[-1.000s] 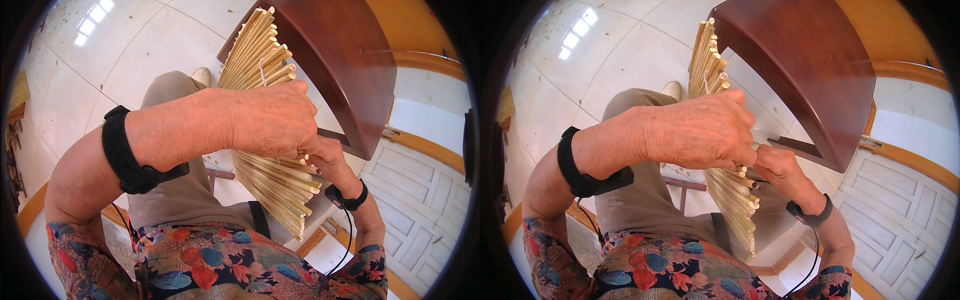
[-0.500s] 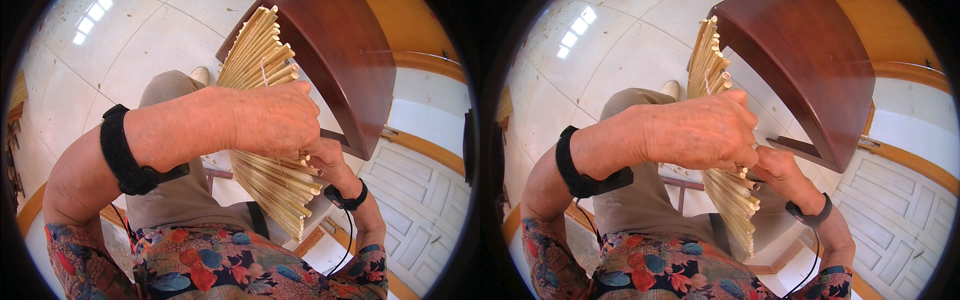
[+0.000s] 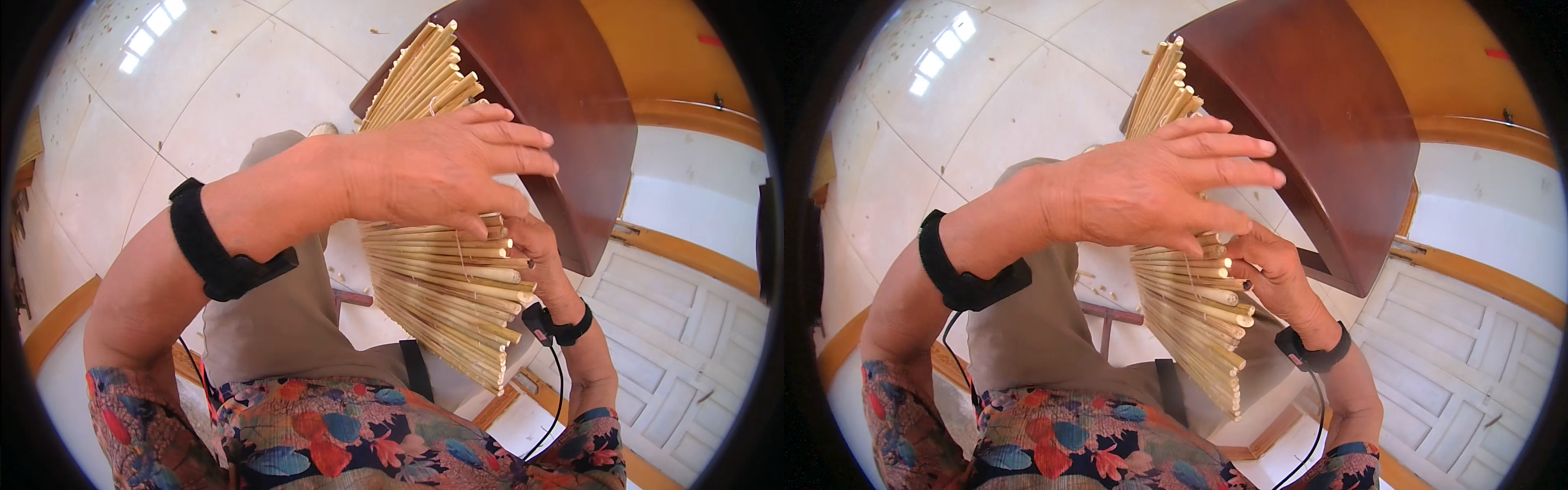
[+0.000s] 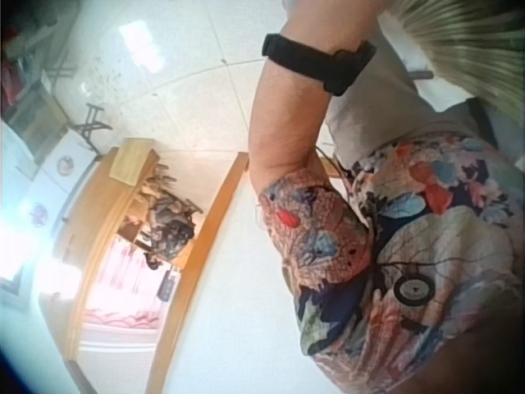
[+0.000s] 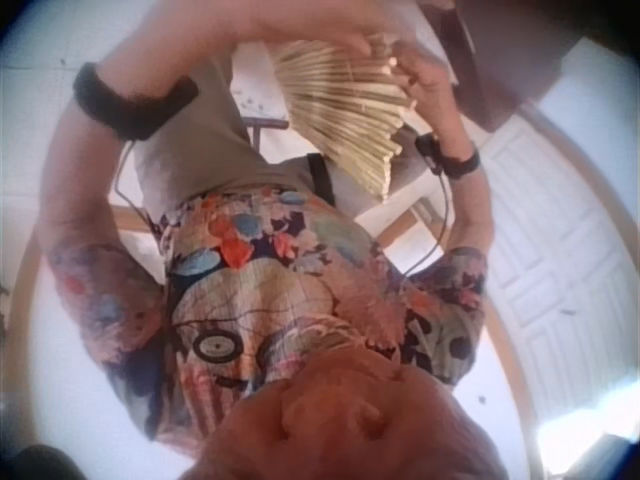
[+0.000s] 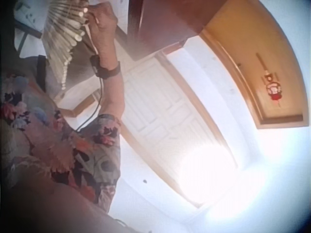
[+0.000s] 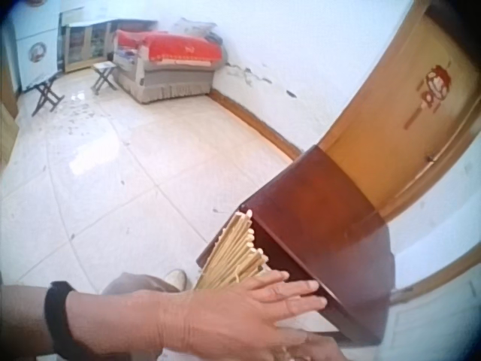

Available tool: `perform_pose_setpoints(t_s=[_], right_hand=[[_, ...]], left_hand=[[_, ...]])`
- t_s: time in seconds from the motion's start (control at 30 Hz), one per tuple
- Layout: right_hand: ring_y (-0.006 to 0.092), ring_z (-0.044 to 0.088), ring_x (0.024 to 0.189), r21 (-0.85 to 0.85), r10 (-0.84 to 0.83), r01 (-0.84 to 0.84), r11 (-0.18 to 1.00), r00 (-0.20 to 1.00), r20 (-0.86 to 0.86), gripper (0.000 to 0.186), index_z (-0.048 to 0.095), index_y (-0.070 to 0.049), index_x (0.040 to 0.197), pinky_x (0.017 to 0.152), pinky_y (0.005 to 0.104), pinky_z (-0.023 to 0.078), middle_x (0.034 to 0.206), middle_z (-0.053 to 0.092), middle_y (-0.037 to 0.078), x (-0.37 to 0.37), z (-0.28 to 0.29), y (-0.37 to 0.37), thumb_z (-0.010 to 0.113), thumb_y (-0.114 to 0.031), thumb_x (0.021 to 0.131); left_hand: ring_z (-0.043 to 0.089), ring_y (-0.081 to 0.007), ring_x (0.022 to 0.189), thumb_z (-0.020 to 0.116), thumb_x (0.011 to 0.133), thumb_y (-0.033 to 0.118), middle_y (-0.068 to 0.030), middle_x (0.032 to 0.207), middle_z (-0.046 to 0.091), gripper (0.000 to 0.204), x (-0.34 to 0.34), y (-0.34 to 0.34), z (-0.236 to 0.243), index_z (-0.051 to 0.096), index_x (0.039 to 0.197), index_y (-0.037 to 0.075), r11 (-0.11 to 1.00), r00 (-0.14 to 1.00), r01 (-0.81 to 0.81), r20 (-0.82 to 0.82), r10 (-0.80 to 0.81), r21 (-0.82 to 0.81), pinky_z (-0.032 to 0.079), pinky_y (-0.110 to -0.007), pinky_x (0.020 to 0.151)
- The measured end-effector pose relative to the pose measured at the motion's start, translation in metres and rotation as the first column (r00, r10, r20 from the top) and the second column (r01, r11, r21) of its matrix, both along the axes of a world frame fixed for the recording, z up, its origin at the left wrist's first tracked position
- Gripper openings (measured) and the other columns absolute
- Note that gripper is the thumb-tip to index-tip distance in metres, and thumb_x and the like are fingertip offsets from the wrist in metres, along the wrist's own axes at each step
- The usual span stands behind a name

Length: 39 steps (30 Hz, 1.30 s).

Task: The person weaves a bamboo mat by threading a string through bamboo sticks, periodically moving to a door to turn a lock, and then returning to the workspace to continue the weaving process.

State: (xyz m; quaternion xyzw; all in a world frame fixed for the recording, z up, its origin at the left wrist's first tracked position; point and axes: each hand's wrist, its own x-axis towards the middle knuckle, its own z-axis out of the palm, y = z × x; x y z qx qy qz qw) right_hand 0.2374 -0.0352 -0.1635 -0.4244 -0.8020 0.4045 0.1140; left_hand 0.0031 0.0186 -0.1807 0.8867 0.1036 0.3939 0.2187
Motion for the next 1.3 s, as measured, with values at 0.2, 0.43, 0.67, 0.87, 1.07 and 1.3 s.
perform_pose_setpoints(t_s=[0.2,0.43,0.67,0.87,1.07,1.3], right_hand=[[0.0168,0.049,0.068,-0.077,-0.066,0.067,0.995,0.998,0.021,0.014,0.056,-0.002,0.085,0.062,0.0249,0.040,0.074,0.047,0.006,-0.001,0.003,-0.004,0.058,0.004,0.072],[0.0180,0.047,0.069,-0.069,-0.084,0.081,0.994,0.996,-0.034,0.016,0.055,-0.002,0.086,0.063,0.0239,0.039,0.075,0.045,0.005,0.001,-0.002,-0.005,0.057,0.004,0.070],[0.0168,0.048,0.069,-0.094,0.011,-0.008,0.996,0.999,0.034,0.018,0.056,-0.002,0.085,0.062,0.0250,0.040,0.075,0.047,0.005,-0.009,0.007,0.000,0.057,0.006,0.069],[0.0168,0.048,0.069,-0.098,0.032,-0.029,0.995,0.999,0.029,0.020,0.056,-0.003,0.086,0.060,0.0255,0.040,0.076,0.048,0.005,-0.009,0.007,0.000,0.057,0.008,0.069],[0.0178,0.048,0.068,-0.080,0.039,-0.038,0.996,0.999,0.020,0.020,0.056,-0.003,0.086,0.060,0.0263,0.040,0.076,0.048,0.005,-0.008,0.008,0.000,0.058,0.007,0.069],[0.0210,0.050,0.071,-0.088,0.039,-0.040,0.995,0.999,-0.017,0.018,0.058,-0.004,0.090,0.062,0.0300,0.042,0.079,0.049,0.006,-0.026,0.013,-0.003,0.061,0.002,0.073]], left_hand=[[0.040,-0.0285,0.118,0.063,0.066,-0.002,-0.0094,0.126,0.044,0.039,-0.034,-0.014,-0.016,0.057,0.104,0.008,0.961,0.960,-0.274,0.042,0.276,-0.042,0.038,-0.035,0.094],[0.053,-0.0317,0.097,0.054,0.072,-0.002,-0.0113,0.118,0.051,0.031,-0.049,-0.045,-0.035,0.057,0.102,0.005,0.926,0.963,-0.170,-0.257,0.084,-0.336,0.043,-0.034,0.085],[0.057,-0.0288,0.089,0.050,0.074,-0.002,-0.0093,0.114,0.054,0.026,-0.050,-0.046,-0.032,0.056,0.098,0.004,0.901,0.942,-0.113,-0.332,-0.036,-0.418,0.046,-0.035,0.078],[0.057,-0.0302,0.085,0.051,0.073,-0.003,-0.0103,0.099,0.057,0.023,-0.050,-0.044,-0.031,0.055,0.094,0.004,0.880,0.961,-0.133,-0.276,0.003,-0.455,0.048,-0.035,0.073],[0.057,-0.0292,0.080,0.057,0.072,0.002,-0.0094,0.091,0.058,0.020,-0.049,-0.042,-0.029,0.055,0.092,0.004,0.909,0.976,-0.120,-0.213,0.035,-0.400,0.048,-0.036,0.069],[0.057,-0.0204,0.087,0.063,0.068,0.010,-0.0055,0.099,0.059,0.026,-0.026,-0.034,0.023,0.058,0.094,0.007,0.983,0.983,-0.164,0.095,0.157,0.077,0.043,-0.035,0.079]])
